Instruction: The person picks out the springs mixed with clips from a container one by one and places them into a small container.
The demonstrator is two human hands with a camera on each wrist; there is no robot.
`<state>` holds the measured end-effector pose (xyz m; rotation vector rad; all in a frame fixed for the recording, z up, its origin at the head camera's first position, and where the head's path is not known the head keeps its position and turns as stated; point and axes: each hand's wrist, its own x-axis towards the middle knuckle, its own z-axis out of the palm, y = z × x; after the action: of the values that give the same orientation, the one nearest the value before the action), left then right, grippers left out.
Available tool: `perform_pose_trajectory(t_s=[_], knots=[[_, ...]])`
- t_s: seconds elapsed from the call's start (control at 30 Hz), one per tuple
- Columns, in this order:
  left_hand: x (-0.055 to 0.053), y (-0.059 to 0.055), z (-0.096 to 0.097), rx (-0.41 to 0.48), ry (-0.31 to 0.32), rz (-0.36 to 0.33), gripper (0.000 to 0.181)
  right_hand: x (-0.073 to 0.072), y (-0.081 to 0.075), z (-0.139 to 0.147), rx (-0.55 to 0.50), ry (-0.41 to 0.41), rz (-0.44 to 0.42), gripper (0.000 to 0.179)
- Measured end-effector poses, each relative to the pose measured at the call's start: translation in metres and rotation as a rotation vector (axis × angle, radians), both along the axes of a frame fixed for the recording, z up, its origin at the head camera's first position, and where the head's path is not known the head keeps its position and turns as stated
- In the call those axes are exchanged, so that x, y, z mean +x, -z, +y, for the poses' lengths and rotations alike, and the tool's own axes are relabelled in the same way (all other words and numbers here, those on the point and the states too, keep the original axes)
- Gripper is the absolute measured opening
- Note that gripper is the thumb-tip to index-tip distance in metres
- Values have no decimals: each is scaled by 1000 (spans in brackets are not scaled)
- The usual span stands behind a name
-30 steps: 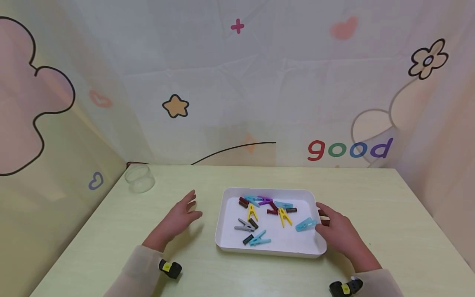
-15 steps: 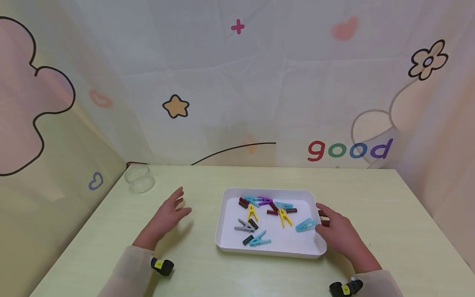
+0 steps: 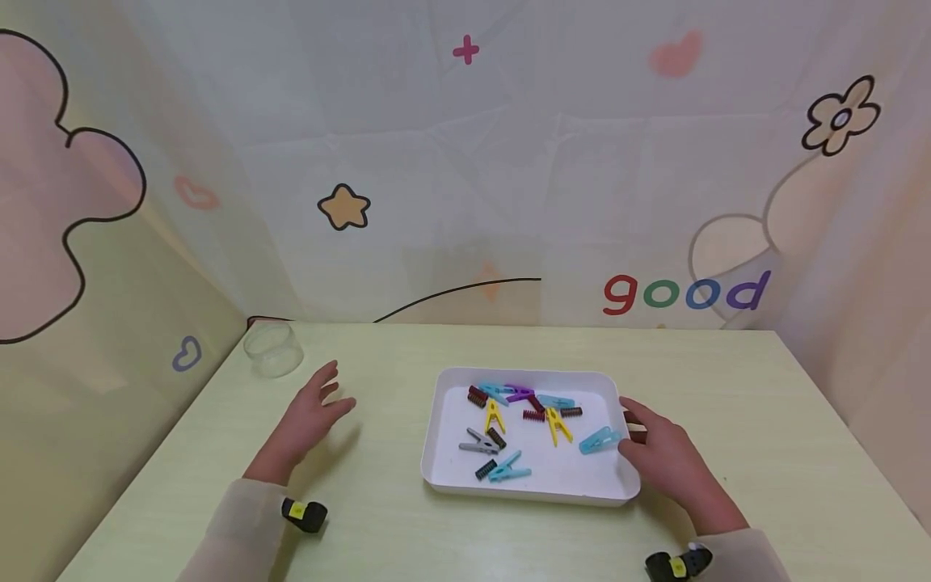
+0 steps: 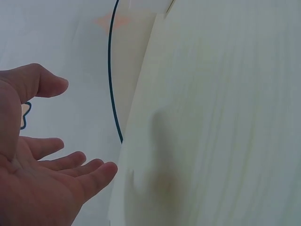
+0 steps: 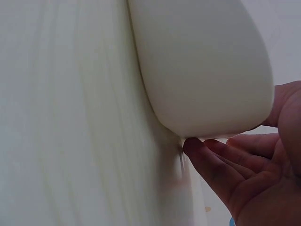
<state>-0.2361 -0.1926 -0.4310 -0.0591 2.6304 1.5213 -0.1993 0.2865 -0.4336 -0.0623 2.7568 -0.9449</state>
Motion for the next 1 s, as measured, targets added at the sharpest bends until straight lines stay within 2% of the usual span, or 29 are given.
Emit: perform_pose_trajectory(t_s=[0.27,0.57,1.0], knots=[[1,-1,-14,20,-9,16,77,0,0,0,-7,-5,30,64],[-1,0,-32,55,-28,26,81,-1,0,1,-19,9,-8,65],[-1,-1,-49,10,-78,19,87,-1,2,1,-12,9,-9,65]])
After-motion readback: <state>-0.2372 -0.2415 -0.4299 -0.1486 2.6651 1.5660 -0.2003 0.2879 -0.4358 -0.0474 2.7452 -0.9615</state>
